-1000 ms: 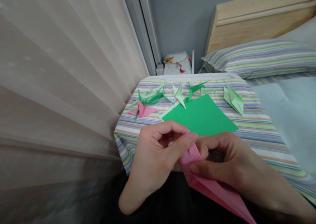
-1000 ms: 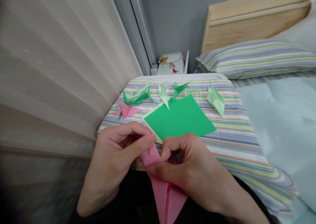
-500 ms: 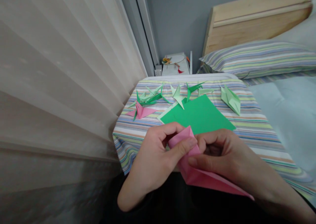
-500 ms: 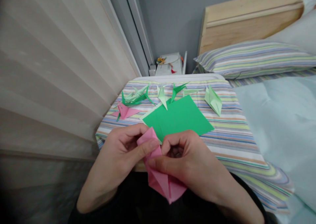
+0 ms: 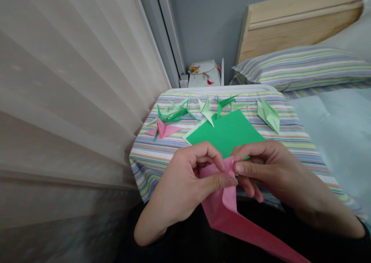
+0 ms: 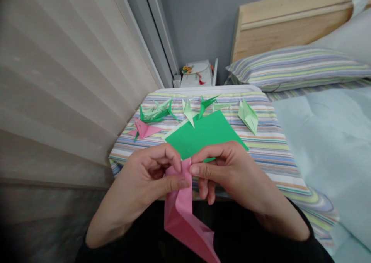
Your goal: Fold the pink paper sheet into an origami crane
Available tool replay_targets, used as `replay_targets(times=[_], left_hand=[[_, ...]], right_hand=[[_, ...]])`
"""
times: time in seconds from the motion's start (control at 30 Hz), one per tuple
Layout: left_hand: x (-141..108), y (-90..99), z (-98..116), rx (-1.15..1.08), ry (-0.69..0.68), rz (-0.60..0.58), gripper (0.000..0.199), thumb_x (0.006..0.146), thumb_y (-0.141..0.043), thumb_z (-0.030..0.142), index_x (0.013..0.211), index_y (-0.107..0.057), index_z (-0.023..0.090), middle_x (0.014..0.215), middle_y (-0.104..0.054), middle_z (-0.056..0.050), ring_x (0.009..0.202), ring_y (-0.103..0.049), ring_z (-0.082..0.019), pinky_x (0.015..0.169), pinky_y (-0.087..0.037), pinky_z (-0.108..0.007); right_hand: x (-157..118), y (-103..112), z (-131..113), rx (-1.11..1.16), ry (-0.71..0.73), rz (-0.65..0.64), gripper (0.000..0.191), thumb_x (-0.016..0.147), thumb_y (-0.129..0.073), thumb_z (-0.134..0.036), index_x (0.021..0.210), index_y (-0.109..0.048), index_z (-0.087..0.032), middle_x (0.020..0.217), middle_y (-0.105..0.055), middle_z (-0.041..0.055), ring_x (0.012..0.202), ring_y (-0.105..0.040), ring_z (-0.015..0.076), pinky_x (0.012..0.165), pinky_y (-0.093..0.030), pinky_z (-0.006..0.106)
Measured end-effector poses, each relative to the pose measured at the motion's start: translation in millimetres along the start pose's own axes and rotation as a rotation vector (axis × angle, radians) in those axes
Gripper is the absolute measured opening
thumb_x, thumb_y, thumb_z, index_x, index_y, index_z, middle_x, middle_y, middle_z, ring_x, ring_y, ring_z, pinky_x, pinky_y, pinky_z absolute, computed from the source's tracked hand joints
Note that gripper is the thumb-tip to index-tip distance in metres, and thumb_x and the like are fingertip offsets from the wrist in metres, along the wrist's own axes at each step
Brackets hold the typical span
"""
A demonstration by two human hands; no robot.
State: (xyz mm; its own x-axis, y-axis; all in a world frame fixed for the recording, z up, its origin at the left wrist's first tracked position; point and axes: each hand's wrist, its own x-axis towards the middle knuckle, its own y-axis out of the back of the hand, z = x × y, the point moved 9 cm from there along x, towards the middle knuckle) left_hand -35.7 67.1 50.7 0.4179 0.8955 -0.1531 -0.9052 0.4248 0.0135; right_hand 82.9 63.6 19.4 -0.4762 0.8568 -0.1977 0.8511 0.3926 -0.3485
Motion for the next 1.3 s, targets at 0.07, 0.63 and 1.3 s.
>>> replay_targets(times=[0.07, 0.63, 1.3], left_hand=[[-0.8, -0.8, 1.2, 0.007, -0.027, -0.008, 0.024, 0.076, -0.091, 0.023, 0.079, -0.068, 0.018, 0.071, -0.066, 0.003, 0.061, -0.055, -0.009, 0.054, -0.04, -0.02], [3.9, -2.1, 0.2, -0.131, -0.05, -0.001, 0.02, 0.071, -0.091, 0.008, 0.08, -0.076, 0.018, 0.071, -0.072, 0.004, 0.063, -0.061, -0.007, 0.059, -0.046, -0.016], [5.8, -12.2, -6.7, -0.247, 0.087, -0.11, 0.021, 0.068, -0.091, 0.003, 0.076, -0.076, 0.016, 0.061, -0.067, 0.007, 0.051, -0.053, -0.001, 0.05, -0.042, -0.009]], right_hand=[[1.5, 1.2, 2.5, 0.041, -0.003, -0.006, 0.033, 0.073, -0.093, -0.047, 0.078, -0.077, -0.018, 0.052, -0.068, -0.0003, 0.042, -0.06, 0.0105, 0.038, -0.045, 0.019], [0.0, -1.8, 1.5, 0.144, -0.039, -0.027, 0.024, 0.072, -0.096, -0.03, 0.077, -0.077, -0.016, 0.059, -0.076, 0.0017, 0.05, -0.071, 0.0109, 0.05, -0.057, 0.015], [1.8, -2.0, 6.1, 0.175, -0.044, -0.14, 0.015, 0.079, -0.092, -0.028, 0.078, -0.081, -0.017, 0.062, -0.078, 0.0034, 0.051, -0.074, 0.0118, 0.05, -0.059, 0.015]])
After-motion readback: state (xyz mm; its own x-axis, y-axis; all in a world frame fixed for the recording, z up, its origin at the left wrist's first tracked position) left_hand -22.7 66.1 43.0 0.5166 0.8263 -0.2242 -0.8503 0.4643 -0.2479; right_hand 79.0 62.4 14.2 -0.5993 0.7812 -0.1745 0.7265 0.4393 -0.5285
